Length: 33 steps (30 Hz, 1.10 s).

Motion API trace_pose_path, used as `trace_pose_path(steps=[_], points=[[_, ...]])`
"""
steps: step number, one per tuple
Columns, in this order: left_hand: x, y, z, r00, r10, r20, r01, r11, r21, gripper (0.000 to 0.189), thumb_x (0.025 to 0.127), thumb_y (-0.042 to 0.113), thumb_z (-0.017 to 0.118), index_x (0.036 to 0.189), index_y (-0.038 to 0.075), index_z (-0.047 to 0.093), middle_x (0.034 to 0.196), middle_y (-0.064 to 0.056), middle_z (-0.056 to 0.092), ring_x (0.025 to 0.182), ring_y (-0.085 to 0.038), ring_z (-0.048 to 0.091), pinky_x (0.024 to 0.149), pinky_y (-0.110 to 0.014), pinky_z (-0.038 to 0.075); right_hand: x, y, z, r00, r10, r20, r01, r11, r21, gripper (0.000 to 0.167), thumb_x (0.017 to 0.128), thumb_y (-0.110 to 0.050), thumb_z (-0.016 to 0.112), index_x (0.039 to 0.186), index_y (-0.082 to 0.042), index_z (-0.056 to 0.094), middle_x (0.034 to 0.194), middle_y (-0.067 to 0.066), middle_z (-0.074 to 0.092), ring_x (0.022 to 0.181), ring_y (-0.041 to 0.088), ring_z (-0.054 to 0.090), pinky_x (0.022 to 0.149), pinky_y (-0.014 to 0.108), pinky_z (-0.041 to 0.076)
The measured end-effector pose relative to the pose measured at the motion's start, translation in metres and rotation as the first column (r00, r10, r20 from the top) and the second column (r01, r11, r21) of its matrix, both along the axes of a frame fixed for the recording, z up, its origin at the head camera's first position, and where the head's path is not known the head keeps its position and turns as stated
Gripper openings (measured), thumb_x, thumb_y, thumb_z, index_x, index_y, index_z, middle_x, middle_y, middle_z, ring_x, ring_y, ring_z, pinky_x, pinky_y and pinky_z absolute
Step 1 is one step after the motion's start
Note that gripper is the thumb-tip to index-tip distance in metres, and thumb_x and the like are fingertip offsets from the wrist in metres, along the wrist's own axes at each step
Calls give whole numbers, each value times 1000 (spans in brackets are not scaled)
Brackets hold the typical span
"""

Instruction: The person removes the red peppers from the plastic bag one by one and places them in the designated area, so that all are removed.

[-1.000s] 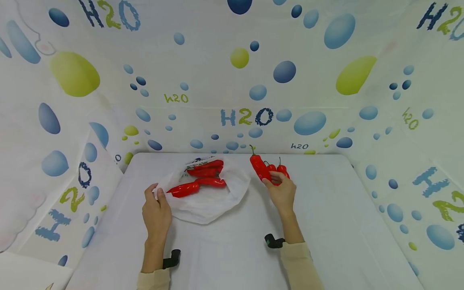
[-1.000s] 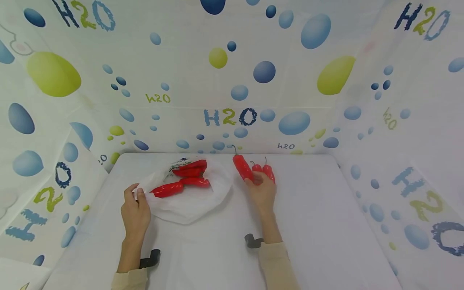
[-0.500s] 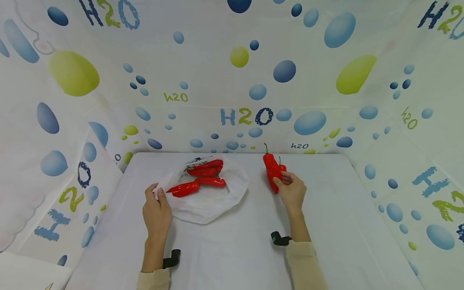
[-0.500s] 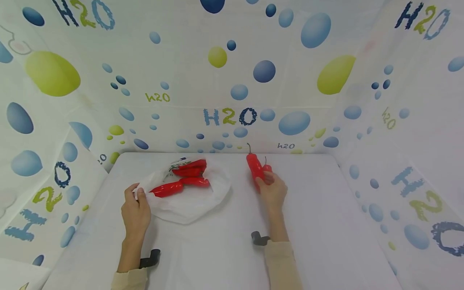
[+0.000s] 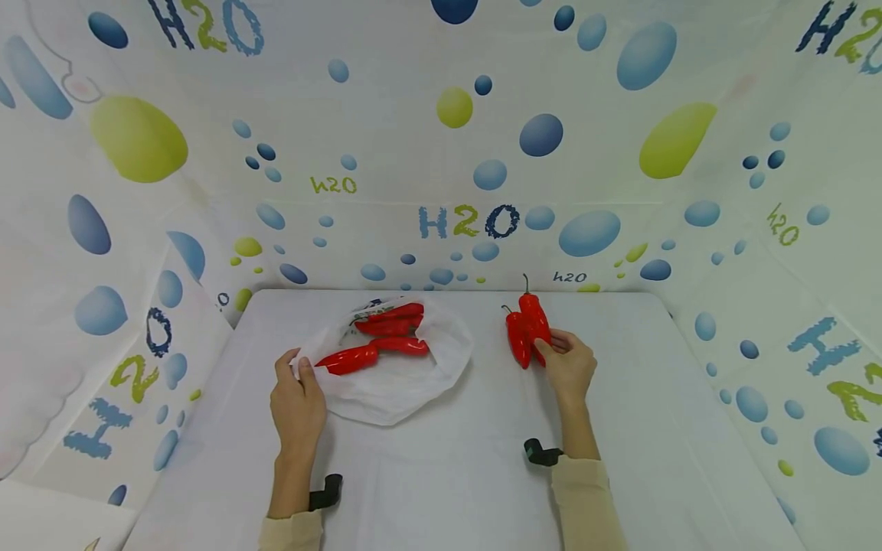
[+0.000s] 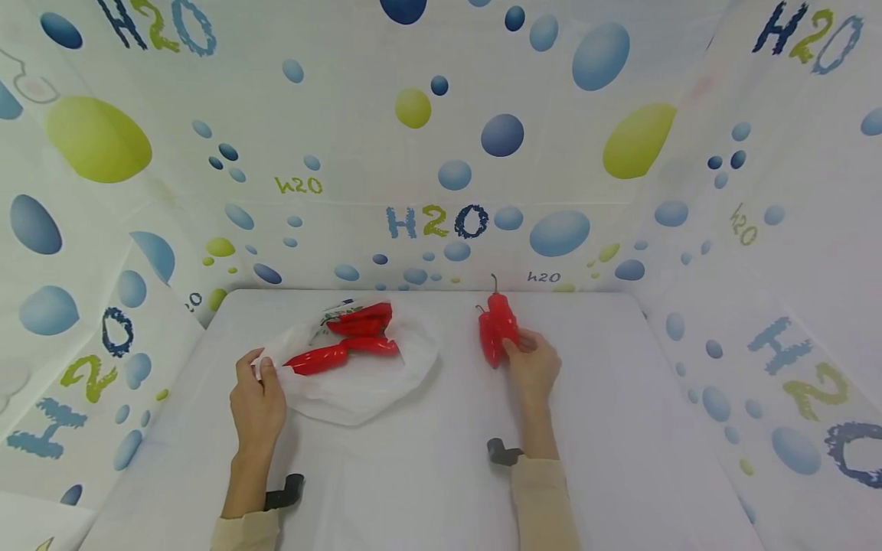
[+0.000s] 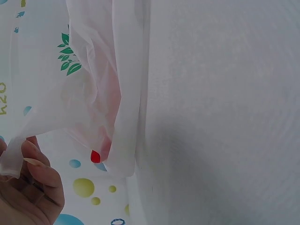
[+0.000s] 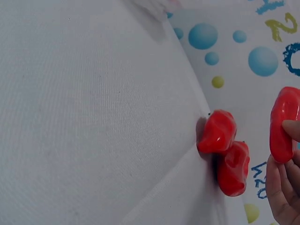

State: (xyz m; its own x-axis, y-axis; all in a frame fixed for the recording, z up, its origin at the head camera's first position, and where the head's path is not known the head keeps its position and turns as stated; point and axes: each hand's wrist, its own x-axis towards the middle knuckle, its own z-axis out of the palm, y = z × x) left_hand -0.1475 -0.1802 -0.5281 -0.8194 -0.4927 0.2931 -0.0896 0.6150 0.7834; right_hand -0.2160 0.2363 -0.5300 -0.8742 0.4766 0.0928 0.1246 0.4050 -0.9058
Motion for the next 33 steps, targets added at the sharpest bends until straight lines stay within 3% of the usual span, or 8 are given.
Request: trace_pose_path(steps=[8,15,25,33], points=[[1,1,1,1000,0,-1,0,1000,-3,46,113,31,41,148,2,46,71,-12,55,57,-21,40,54,-28,39,-2,8,-10,999,-36,4,36,999,5,32,95,-21,79,122,-4,75,110,18,76,98,31,73,83,43,61],[0,0,1,1000,4,1,-4,1000,-6,46,113,31,40,148,2,46,71,-13,55,57,-22,40,54,-28,40,0,15,-11,997,-63,38,64,998,-12,34,95,-24,79,122,-4,75,110,16,76,99,30,73,79,29,58],[0,0,1,1000,1,-1,-1,1000,-8,45,113,31,41,147,2,47,71,-13,56,57,-21,41,55,-27,42,0,25,-20,994,-100,50,101,995,-16,34,95,-25,78,121,-3,75,112,17,76,100,31,72,77,27,56],[0,0,0,1000,3,1,-3,1000,-12,45,113,31,41,147,2,47,70,-12,56,57,-22,42,57,-26,43,0,29,-24,990,-136,45,136,991,-7,32,92,-21,80,117,-1,77,107,20,77,96,33,72,71,25,48]])
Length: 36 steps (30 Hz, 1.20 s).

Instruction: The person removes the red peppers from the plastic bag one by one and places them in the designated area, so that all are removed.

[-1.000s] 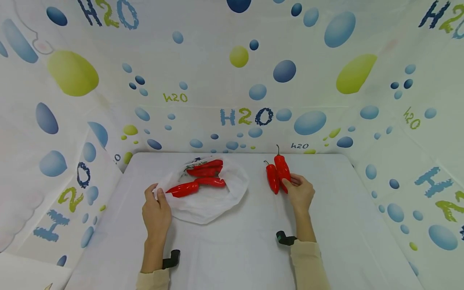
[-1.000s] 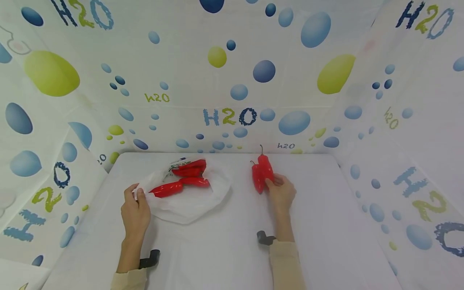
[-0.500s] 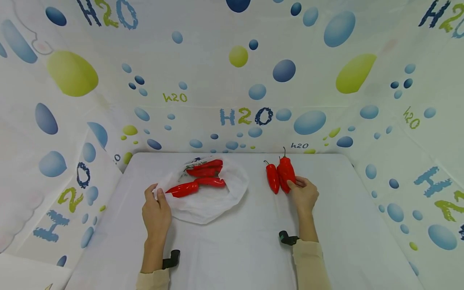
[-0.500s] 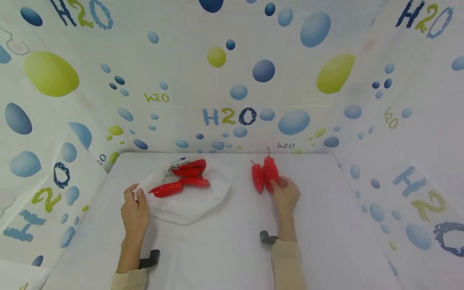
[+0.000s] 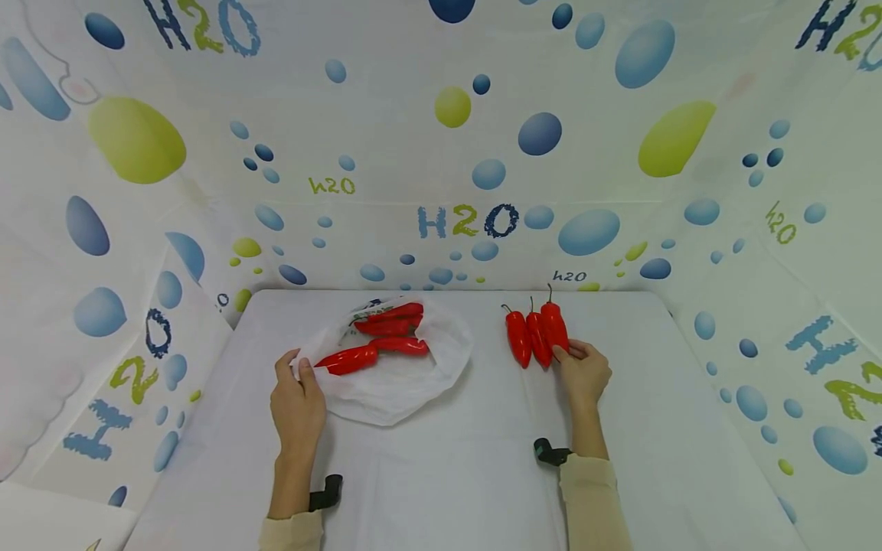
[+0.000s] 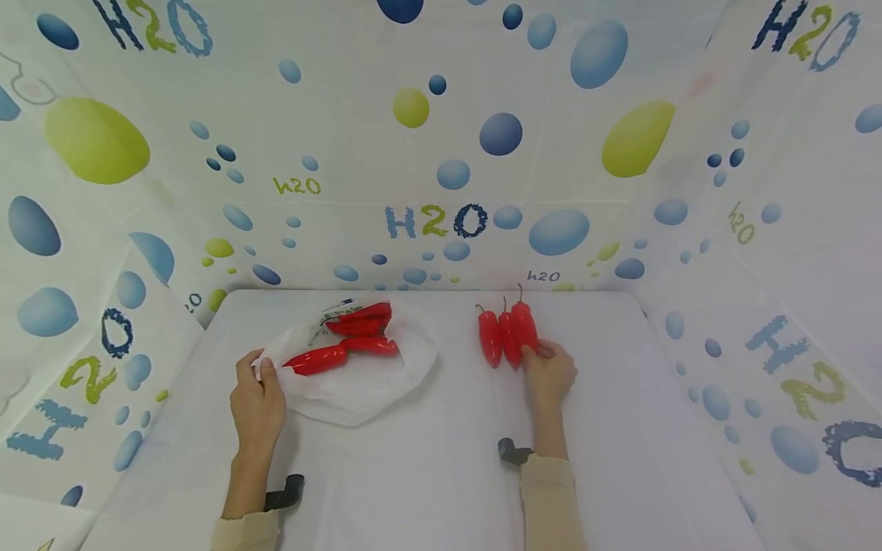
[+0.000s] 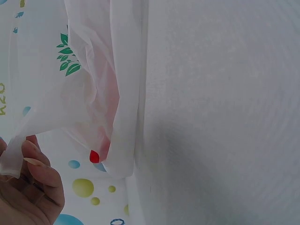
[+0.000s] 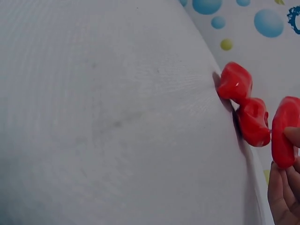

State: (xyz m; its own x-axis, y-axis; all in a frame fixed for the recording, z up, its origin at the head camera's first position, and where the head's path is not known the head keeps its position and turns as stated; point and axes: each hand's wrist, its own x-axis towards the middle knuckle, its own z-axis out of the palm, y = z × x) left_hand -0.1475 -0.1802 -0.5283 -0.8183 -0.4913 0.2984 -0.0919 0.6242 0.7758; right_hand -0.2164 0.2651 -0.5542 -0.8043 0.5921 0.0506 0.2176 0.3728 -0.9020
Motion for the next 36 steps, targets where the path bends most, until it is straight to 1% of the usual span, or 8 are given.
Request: trace_pose_path(steps=[3,7,12,17,21,29,36], points=[[0,0,-1,1000,2,-1,-2,1000,-2,45,113,32,41,147,2,47,71,-12,55,58,-22,42,57,-27,43,0,0,-2,1000,-5,4,5,1000,-3,32,93,-21,79,118,0,76,107,21,76,97,34,72,72,27,51],[0,0,0,1000,0,-5,0,1000,1,45,113,30,41,146,2,48,70,-12,55,58,-22,42,56,-28,42,1,1,-5,1000,-15,19,15,1000,-16,33,95,-22,77,120,-1,75,109,20,76,99,33,71,78,32,54],[0,1,0,1000,1,0,-1,1000,0,45,113,31,42,146,2,48,73,-13,57,59,-22,44,57,-27,43,0,3,-8,999,-29,28,29,999,-28,34,96,-23,77,122,-2,74,111,19,76,100,32,71,83,38,56],[0,1,-1,1000,2,3,-2,1000,0,45,113,32,41,147,2,47,75,-14,59,60,-23,45,58,-27,44,0,6,-9,999,-46,25,47,998,-30,34,96,-21,77,122,1,74,111,23,75,102,36,70,89,45,53],[-1,1,-2,1000,1,2,-1,1000,-1,46,113,33,41,147,3,47,73,-13,57,59,-23,44,57,-28,43,-1,8,-11,997,-63,33,64,998,-17,35,96,-21,76,123,1,73,112,23,74,105,37,69,94,48,52],[-1,1,-2,1000,-1,-17,1,1000,-4,45,113,32,41,146,2,48,73,-13,55,60,-23,43,57,-30,42,-5,12,-17,996,-75,37,75,997,0,35,96,-21,77,122,2,73,111,24,74,104,38,68,92,49,50],[-1,0,-3,1000,-3,-14,3,1000,-5,45,113,32,41,146,2,48,69,-11,53,57,-22,41,56,-29,41,-5,10,-19,997,-54,53,52,998,43,35,95,-20,77,120,4,72,110,25,74,102,39,69,89,51,52]])
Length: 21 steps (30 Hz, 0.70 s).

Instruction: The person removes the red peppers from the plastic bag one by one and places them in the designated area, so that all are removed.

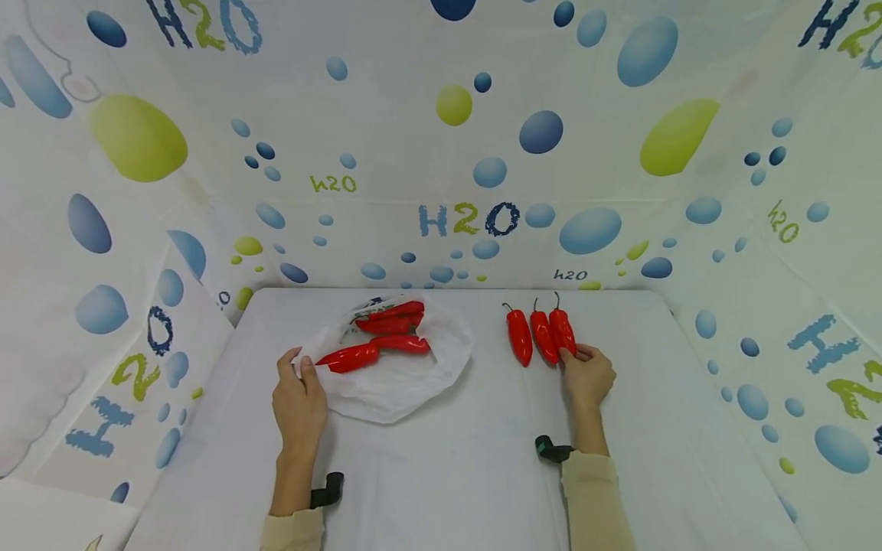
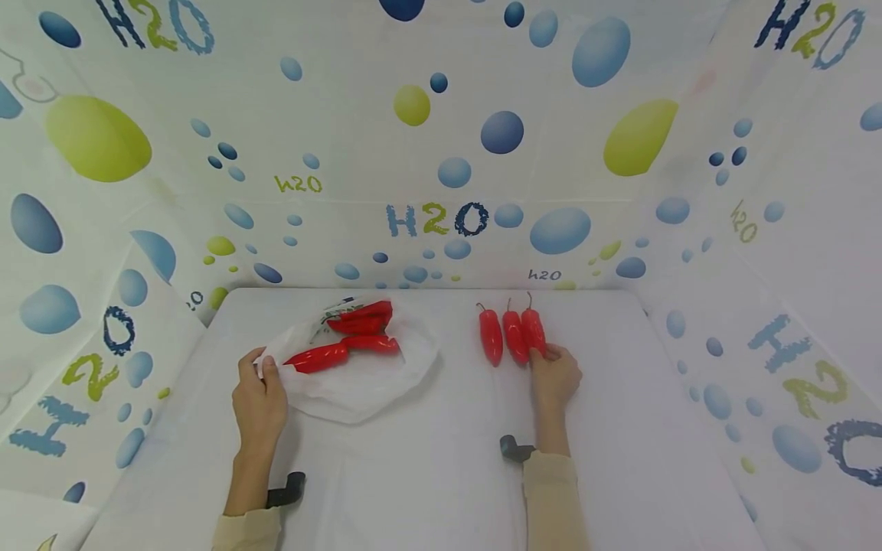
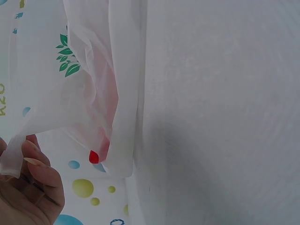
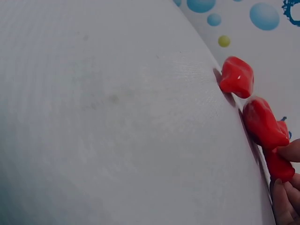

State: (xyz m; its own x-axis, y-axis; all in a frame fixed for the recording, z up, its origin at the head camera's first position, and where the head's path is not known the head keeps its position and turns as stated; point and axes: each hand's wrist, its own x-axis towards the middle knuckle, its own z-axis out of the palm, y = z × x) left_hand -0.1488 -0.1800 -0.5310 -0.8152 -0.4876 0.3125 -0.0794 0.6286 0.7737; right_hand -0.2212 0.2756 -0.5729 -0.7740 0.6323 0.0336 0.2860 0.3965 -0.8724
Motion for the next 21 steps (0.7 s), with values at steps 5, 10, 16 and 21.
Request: trace_pose_path(steps=[5,10,16,21], points=[[-1,0,-1,1000,7,7,-7,1000,1,46,113,33,41,147,3,47,69,-11,54,57,-23,41,56,-28,42,0,-1,0,1000,19,10,-19,1000,24,35,95,-22,76,119,4,73,109,25,74,100,39,70,85,48,51],[-2,0,-1,1000,9,0,-9,1000,8,45,113,32,41,146,2,48,73,-13,56,59,-24,43,57,-30,43,0,0,1,999,31,26,-32,999,23,36,95,-22,76,120,4,72,111,25,74,101,39,69,86,48,50],[-1,0,0,1000,10,7,-10,1000,10,45,113,32,41,146,3,48,76,-14,58,61,-25,45,59,-31,44,1,0,3,996,74,55,-74,997,5,39,98,-24,73,124,5,70,115,26,72,104,39,68,88,50,54],[0,0,-1,1000,11,10,-11,1000,4,46,113,33,41,146,3,48,73,-13,55,60,-24,43,59,-31,43,3,-1,8,992,102,75,-103,995,6,43,99,-27,70,127,6,67,118,27,71,106,40,67,90,51,55]])
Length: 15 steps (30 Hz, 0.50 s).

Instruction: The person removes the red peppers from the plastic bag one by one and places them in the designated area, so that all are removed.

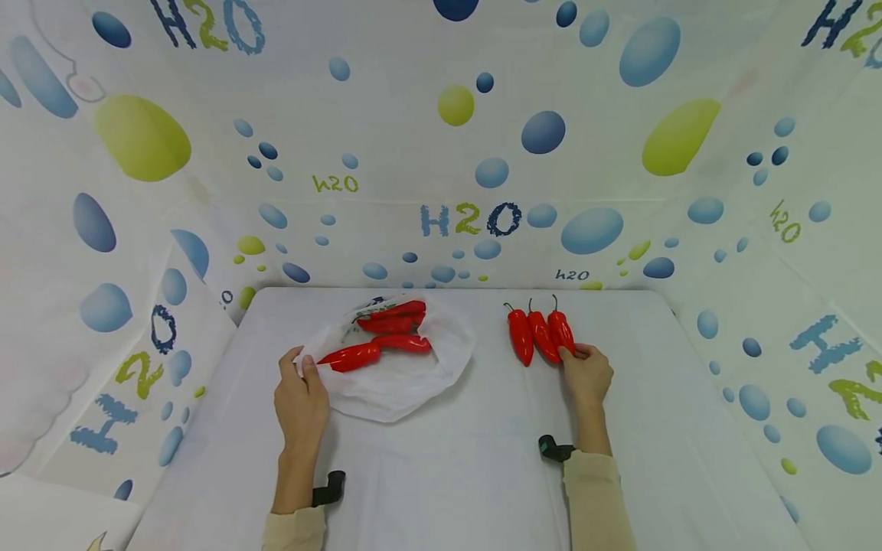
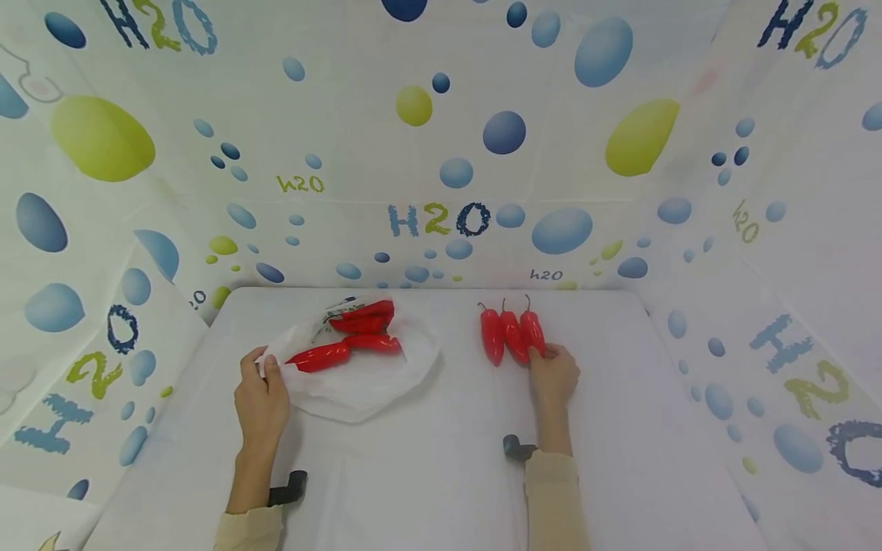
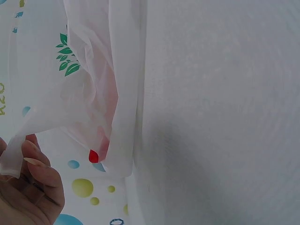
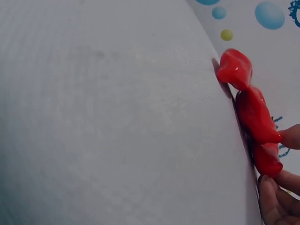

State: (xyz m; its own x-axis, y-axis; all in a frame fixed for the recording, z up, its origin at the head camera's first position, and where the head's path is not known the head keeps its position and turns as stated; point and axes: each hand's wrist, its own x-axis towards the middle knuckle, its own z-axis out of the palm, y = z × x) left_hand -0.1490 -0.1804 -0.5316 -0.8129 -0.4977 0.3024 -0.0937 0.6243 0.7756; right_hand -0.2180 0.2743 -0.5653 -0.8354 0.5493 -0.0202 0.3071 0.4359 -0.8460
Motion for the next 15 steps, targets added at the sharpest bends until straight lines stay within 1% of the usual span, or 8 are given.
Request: trace_pose_path(steps=[4,9,11,15], points=[[-1,0,-1,1000,-1,0,1,1000,-3,45,113,33,41,146,3,48,73,-13,56,60,-24,43,58,-31,43,1,0,5,1000,2,16,-2,1000,-2,46,100,-28,68,131,6,65,122,27,68,111,42,64,92,53,54],[-1,0,-2,1000,-1,-6,1,1000,-6,45,113,32,41,146,3,48,72,-13,54,59,-24,41,57,-32,42,0,2,12,999,11,38,-12,1000,16,51,100,-30,68,137,4,61,133,28,62,120,43,59,97,56,53],[-1,0,-2,1000,-4,-11,4,1000,-4,45,113,32,41,146,2,48,72,-13,53,59,-24,41,57,-32,41,-1,3,14,999,15,35,-16,999,29,51,100,-31,69,137,4,61,135,28,61,119,43,59,96,56,54],[0,0,-1,1000,-9,-12,9,1000,-1,45,113,32,41,146,2,48,72,-12,52,59,-24,42,55,-30,41,-1,4,16,1000,22,8,-22,999,39,49,99,-28,70,134,5,63,134,29,61,115,43,61,93,56,54]])
